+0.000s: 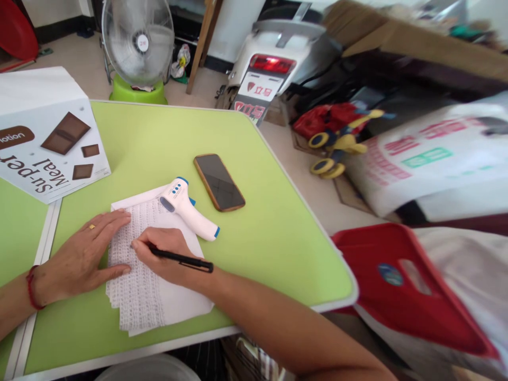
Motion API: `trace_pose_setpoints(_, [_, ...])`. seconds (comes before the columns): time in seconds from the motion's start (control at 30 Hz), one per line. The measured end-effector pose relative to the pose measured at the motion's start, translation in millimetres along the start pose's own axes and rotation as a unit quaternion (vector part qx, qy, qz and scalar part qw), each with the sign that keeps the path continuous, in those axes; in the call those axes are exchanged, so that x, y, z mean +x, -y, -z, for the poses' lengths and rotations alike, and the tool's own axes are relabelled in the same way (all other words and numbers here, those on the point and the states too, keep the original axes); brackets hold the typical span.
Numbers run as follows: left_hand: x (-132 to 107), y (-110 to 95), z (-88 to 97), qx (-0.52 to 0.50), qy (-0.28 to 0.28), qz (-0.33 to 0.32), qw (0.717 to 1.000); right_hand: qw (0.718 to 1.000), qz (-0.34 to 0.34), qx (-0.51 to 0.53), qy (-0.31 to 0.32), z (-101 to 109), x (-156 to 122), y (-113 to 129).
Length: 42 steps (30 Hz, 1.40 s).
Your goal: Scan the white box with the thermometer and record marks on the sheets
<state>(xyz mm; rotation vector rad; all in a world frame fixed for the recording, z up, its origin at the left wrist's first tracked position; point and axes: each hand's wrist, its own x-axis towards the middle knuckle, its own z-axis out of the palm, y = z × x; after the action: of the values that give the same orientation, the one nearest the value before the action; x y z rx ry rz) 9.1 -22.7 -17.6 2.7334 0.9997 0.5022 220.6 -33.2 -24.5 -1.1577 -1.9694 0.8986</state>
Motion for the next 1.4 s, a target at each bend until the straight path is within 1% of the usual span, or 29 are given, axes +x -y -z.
trace_pose_setpoints(0.1, [-0.3, 0.0, -0.1, -0.006, 0.004, 0.004, 1.0, 1.0, -0.005, -0.013, -0.009, 0.6, 0.8, 1.2])
trace_pose_setpoints(0.3, [0.4, 0.3, 0.5, -0.012, 0.011, 0.013, 1.0, 1.0, 0.011, -0.008, 0.023, 1.8, 0.7, -0.9])
trace_pose_setpoints(0.47, [0.5, -0.1, 0.6, -0.01, 0.007, 0.004, 1.0, 1.0, -0.013, -0.003, 0.012, 2.8, 0.5, 0.4])
trace_pose_setpoints(0.63, [0.2, -0.1, 0.8, -0.013, 0.01, 0.01, 1.0, 0.999, -0.038, 0.0, 0.01, 3.6, -0.1, 1.1])
trace_pose_setpoints(0.77, [0.5, -0.6, 1.0, -0.02, 0.01, 0.012, 1.0, 0.999, -0.033, -0.026, 0.009, 3.8, -0.6, 0.6])
trace_pose_setpoints(0.87, [0.7, -0.9, 0.9, -0.018, 0.014, 0.012, 1.0, 0.999, -0.037, -0.023, 0.004, 3.4, -0.4, 0.3])
trace_pose_setpoints(1.0, [0.7, -0.9, 0.3, -0.01, 0.003, 0.003, 1.0, 0.999, -0.015, -0.03, -0.014, 2.8, -0.4, -0.3])
trace_pose_setpoints(1.13, [0.3, -0.2, 0.8, -0.004, 0.003, 0.003, 1.0, 0.999, 0.006, -0.033, -0.002, 3.8, -0.9, -0.8])
trace_pose_setpoints(1.2, [0.3, 0.1, 1.3, -0.008, 0.007, 0.005, 1.0, 1.0, 0.0, -0.028, 0.001, 4.7, -1.2, -0.7])
trace_pose_setpoints(1.33, [0.6, 0.1, 1.4, -0.015, 0.012, 0.012, 1.0, 0.999, -0.034, -0.008, -0.008, 6.5, -0.9, -1.4])
trace_pose_setpoints(1.4, [0.5, -0.2, 1.2, -0.015, 0.012, 0.012, 1.0, 0.999, -0.031, -0.014, -0.018, 6.6, -0.2, -2.1])
